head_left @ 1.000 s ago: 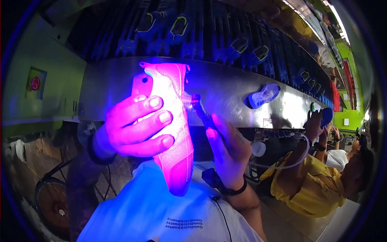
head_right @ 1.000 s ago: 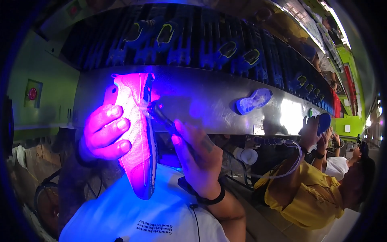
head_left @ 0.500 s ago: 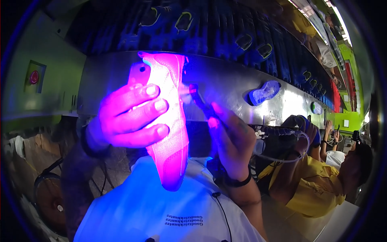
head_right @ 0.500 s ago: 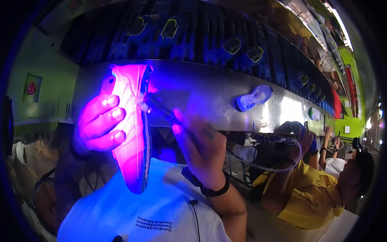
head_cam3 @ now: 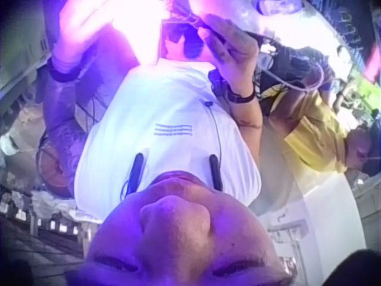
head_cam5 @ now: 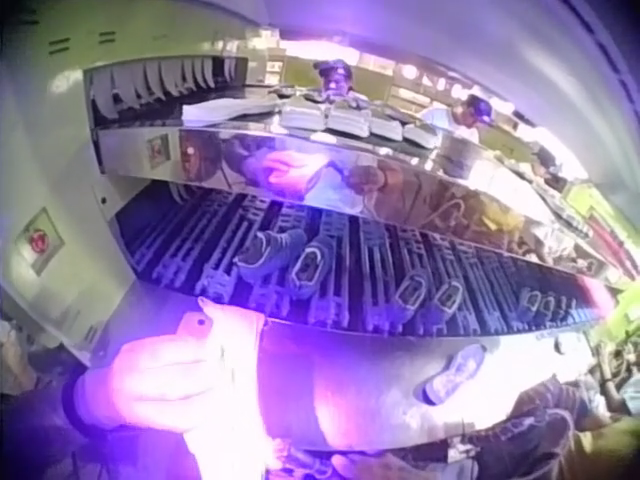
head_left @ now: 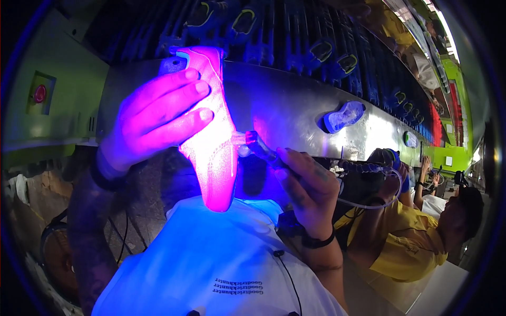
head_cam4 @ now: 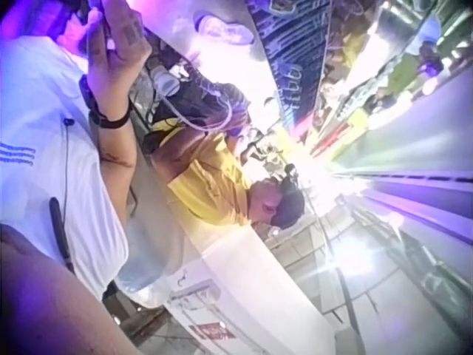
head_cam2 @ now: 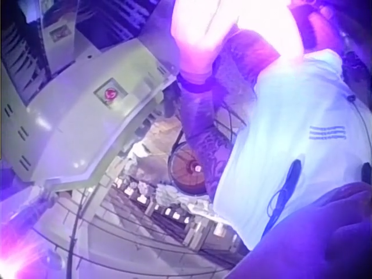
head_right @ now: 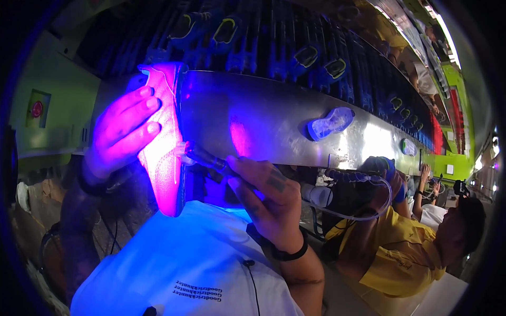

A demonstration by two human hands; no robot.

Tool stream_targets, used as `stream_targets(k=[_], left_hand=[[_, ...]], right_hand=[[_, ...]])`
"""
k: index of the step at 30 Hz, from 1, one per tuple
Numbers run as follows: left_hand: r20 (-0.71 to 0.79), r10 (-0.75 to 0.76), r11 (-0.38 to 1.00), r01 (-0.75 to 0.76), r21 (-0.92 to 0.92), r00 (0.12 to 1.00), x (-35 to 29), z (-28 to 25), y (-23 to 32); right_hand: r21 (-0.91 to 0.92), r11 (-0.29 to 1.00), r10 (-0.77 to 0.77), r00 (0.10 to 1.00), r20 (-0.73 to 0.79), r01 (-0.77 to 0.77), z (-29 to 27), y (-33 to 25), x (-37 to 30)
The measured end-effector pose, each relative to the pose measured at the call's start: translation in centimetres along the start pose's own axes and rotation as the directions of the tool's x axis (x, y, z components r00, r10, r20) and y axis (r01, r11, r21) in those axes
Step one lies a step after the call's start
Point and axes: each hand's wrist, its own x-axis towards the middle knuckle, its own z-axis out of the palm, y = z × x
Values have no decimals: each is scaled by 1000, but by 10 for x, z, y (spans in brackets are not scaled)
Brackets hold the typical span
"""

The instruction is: Applying UV treatment or adhesive activation to shoe uppers and soles along a factory conveyor belt.

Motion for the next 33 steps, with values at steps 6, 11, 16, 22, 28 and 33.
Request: stream_targets(k=[6,11,16,22,28,33], left_hand=[[-10,-148,989,148,-4,989,-3,12,-2],[-35,-324,945,321,-58,945,4,12,5],[-2,-441,886,435,-162,897,-1,20,12],[37,-536,815,529,-236,843,0,20,20],[76,-563,805,567,-173,823,2,8,21],[178,-565,751,592,-294,806,-1,-6,19]], right_hand=[[-25,1000,-1,1000,-28,0,3,-7,1],[-12,1000,-8,998,-62,8,6,-10,2],[-68,991,-119,985,-123,111,10,-6,3],[-230,947,-267,949,-168,226,11,-4,12],[-372,883,-356,924,-137,285,1,-8,27],[-255,932,-285,956,-75,258,-6,-7,32]])
